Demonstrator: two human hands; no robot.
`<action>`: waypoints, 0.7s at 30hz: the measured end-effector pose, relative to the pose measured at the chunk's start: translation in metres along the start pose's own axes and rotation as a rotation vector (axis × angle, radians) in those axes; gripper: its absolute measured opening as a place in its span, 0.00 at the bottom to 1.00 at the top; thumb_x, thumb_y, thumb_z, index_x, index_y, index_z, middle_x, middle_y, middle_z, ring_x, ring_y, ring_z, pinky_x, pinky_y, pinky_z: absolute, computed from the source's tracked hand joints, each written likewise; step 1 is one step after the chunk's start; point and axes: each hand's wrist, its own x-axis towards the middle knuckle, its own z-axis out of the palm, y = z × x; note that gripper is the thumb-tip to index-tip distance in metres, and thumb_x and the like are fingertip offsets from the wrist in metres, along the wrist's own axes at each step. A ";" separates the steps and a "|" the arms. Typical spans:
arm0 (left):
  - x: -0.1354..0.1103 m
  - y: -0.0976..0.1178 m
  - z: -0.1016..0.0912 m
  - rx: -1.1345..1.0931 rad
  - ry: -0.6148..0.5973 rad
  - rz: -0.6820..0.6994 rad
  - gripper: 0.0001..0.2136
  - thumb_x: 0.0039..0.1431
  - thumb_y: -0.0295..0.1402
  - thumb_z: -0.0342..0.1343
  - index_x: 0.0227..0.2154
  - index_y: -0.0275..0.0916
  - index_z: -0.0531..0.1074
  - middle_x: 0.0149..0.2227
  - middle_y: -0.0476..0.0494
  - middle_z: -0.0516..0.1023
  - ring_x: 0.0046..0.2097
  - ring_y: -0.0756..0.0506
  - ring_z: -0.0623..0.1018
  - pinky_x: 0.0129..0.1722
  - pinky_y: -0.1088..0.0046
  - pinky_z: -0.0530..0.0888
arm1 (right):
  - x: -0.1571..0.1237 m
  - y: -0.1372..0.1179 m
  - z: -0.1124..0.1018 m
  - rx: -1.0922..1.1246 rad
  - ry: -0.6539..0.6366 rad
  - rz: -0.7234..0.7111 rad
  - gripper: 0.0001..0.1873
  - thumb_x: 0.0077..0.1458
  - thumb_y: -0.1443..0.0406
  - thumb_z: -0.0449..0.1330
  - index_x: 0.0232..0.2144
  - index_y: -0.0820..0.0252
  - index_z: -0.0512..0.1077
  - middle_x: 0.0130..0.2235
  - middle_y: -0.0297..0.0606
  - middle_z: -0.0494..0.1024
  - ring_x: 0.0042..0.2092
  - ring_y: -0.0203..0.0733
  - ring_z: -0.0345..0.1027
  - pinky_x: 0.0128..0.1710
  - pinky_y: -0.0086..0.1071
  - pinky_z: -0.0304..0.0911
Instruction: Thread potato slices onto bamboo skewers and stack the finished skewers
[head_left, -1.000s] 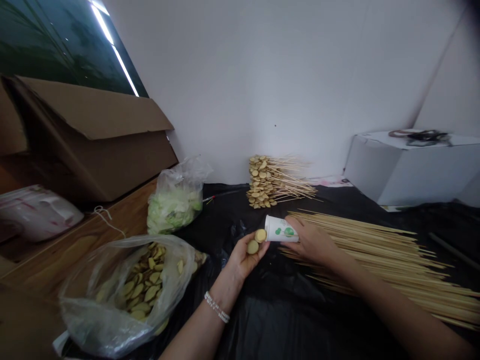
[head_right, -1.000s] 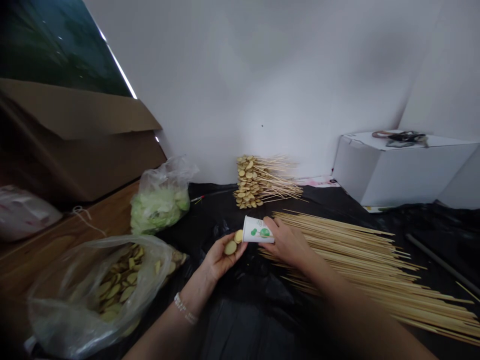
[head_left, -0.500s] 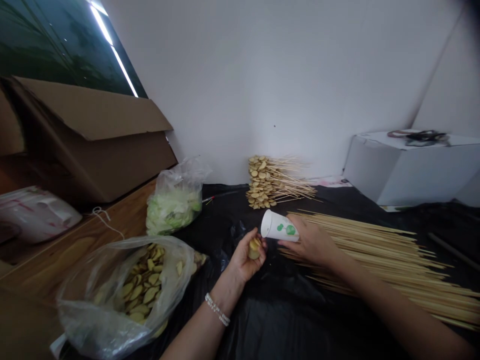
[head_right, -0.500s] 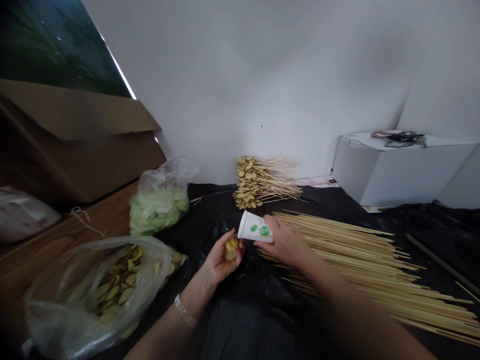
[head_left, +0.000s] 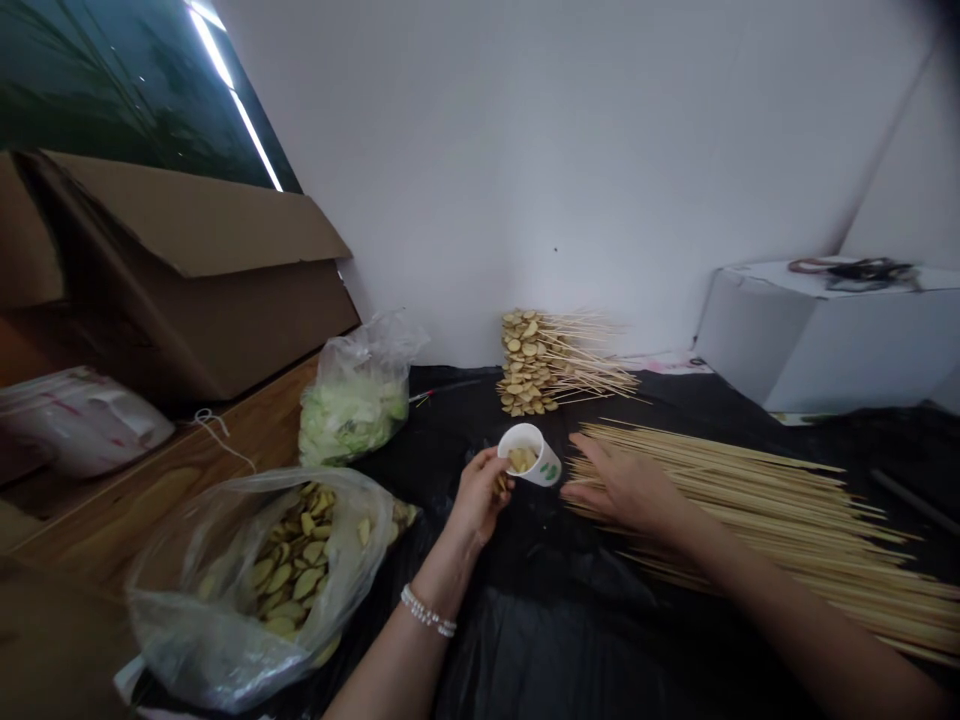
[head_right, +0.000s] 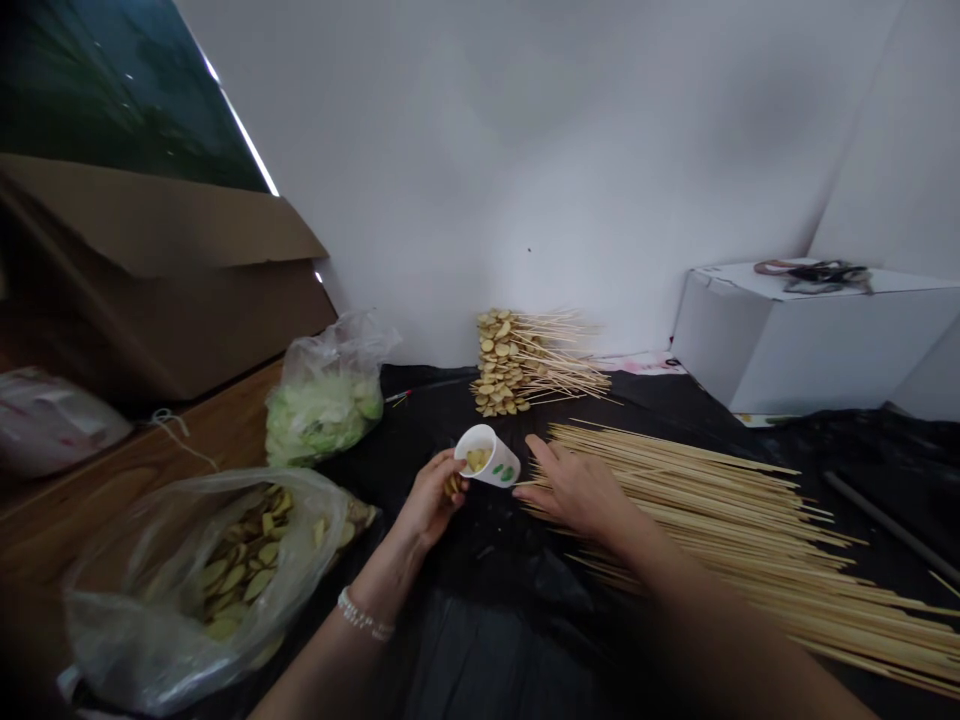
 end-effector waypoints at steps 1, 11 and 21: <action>0.003 0.004 -0.004 0.034 0.029 0.063 0.13 0.40 0.28 0.61 0.33 0.36 0.71 0.22 0.51 0.70 0.20 0.55 0.68 0.14 0.85 0.57 | 0.000 0.001 0.000 -0.009 0.002 0.005 0.36 0.58 0.45 0.46 0.58 0.65 0.59 0.53 0.54 0.71 0.43 0.53 0.72 0.38 0.41 0.65; 0.015 0.041 -0.037 0.301 0.185 0.234 0.14 0.39 0.32 0.60 0.33 0.35 0.71 0.19 0.52 0.69 0.19 0.54 0.67 0.15 0.82 0.58 | 0.000 0.001 -0.003 -0.034 0.012 -0.004 0.31 0.62 0.51 0.45 0.59 0.65 0.59 0.51 0.54 0.73 0.45 0.52 0.72 0.40 0.41 0.66; 0.017 0.042 -0.042 0.449 0.252 0.374 0.15 0.42 0.36 0.62 0.33 0.33 0.73 0.18 0.51 0.69 0.18 0.54 0.66 0.15 0.81 0.58 | 0.001 0.002 -0.003 -0.042 -0.017 0.008 0.30 0.62 0.51 0.44 0.59 0.64 0.59 0.51 0.53 0.73 0.46 0.52 0.71 0.41 0.40 0.65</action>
